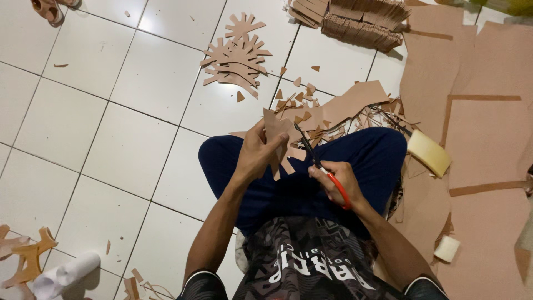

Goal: The person sits cross-legged on a tiled floor and uses red-handled scissors to cut a piece of brown cardboard into a star-like shape. They rotate the cardboard frequently to trim the edges and create pointed tips, with finished pieces and offcuts visible nearby.

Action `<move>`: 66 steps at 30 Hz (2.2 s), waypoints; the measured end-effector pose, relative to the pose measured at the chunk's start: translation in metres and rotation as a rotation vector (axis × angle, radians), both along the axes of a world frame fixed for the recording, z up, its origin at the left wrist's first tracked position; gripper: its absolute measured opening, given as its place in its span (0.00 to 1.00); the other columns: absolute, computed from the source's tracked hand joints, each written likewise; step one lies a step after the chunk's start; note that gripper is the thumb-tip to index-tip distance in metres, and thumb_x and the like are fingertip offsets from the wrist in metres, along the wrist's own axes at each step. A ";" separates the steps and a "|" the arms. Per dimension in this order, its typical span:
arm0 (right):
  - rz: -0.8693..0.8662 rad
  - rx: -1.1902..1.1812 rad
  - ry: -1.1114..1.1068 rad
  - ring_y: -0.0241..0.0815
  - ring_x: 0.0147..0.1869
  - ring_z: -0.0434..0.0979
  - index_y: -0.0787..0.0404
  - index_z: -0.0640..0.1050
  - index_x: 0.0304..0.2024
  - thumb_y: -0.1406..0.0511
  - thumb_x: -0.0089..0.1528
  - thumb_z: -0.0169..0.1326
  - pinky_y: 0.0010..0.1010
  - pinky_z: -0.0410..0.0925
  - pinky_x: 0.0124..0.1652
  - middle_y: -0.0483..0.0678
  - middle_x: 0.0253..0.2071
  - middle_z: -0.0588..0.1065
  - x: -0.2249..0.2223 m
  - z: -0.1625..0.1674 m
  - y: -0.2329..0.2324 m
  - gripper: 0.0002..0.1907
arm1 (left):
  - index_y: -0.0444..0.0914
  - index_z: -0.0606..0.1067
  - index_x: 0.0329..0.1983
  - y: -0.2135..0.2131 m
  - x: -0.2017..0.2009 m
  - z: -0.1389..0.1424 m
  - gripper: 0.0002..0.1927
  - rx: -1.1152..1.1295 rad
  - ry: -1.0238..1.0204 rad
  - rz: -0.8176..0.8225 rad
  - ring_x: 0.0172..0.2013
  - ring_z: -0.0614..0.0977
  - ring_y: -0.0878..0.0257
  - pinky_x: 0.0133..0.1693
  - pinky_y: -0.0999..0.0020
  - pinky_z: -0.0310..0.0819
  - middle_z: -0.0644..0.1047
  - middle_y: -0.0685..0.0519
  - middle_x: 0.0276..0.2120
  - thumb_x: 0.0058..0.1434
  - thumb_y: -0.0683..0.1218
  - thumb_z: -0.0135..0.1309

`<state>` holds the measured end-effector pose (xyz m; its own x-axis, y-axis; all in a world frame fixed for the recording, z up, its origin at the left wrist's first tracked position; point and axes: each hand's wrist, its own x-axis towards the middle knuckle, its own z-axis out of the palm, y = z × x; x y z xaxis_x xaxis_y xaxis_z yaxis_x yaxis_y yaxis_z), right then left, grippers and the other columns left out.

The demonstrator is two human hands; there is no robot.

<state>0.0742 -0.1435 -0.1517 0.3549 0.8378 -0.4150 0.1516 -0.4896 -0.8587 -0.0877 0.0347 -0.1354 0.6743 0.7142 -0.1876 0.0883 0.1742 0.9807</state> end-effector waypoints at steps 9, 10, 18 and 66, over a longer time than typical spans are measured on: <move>-0.332 0.448 0.300 0.37 0.36 0.79 0.67 0.71 0.49 0.68 0.65 0.58 0.26 0.75 0.38 0.49 0.36 0.75 0.008 -0.003 0.038 0.13 | 0.31 0.73 0.60 -0.018 0.022 0.007 0.28 1.011 0.115 0.047 0.56 0.78 0.47 0.53 0.55 0.79 0.76 0.39 0.57 0.57 0.44 0.64; -0.401 0.487 0.309 0.38 0.37 0.82 0.65 0.70 0.49 0.69 0.63 0.57 0.27 0.77 0.39 0.50 0.36 0.77 0.007 -0.001 0.044 0.14 | 0.34 0.74 0.59 -0.025 0.023 0.005 0.24 0.954 0.114 0.159 0.59 0.77 0.48 0.54 0.56 0.79 0.74 0.39 0.60 0.60 0.43 0.63; -0.409 0.501 0.305 0.37 0.37 0.81 0.70 0.71 0.52 0.69 0.65 0.58 0.26 0.75 0.39 0.51 0.38 0.79 0.001 0.001 0.055 0.16 | 0.34 0.77 0.58 -0.052 0.040 -0.026 0.20 -0.054 -0.108 0.268 0.48 0.84 0.58 0.43 0.67 0.81 0.80 0.43 0.54 0.63 0.41 0.61; -0.051 0.085 0.158 0.29 0.16 0.64 0.63 0.83 0.41 0.58 0.64 0.56 0.23 0.58 0.18 0.40 0.14 0.67 -0.009 -0.006 0.009 0.15 | 0.32 0.51 0.74 -0.003 0.018 -0.005 0.48 0.088 -0.027 0.312 0.41 0.87 0.59 0.42 0.69 0.85 0.83 0.41 0.43 0.58 0.46 0.65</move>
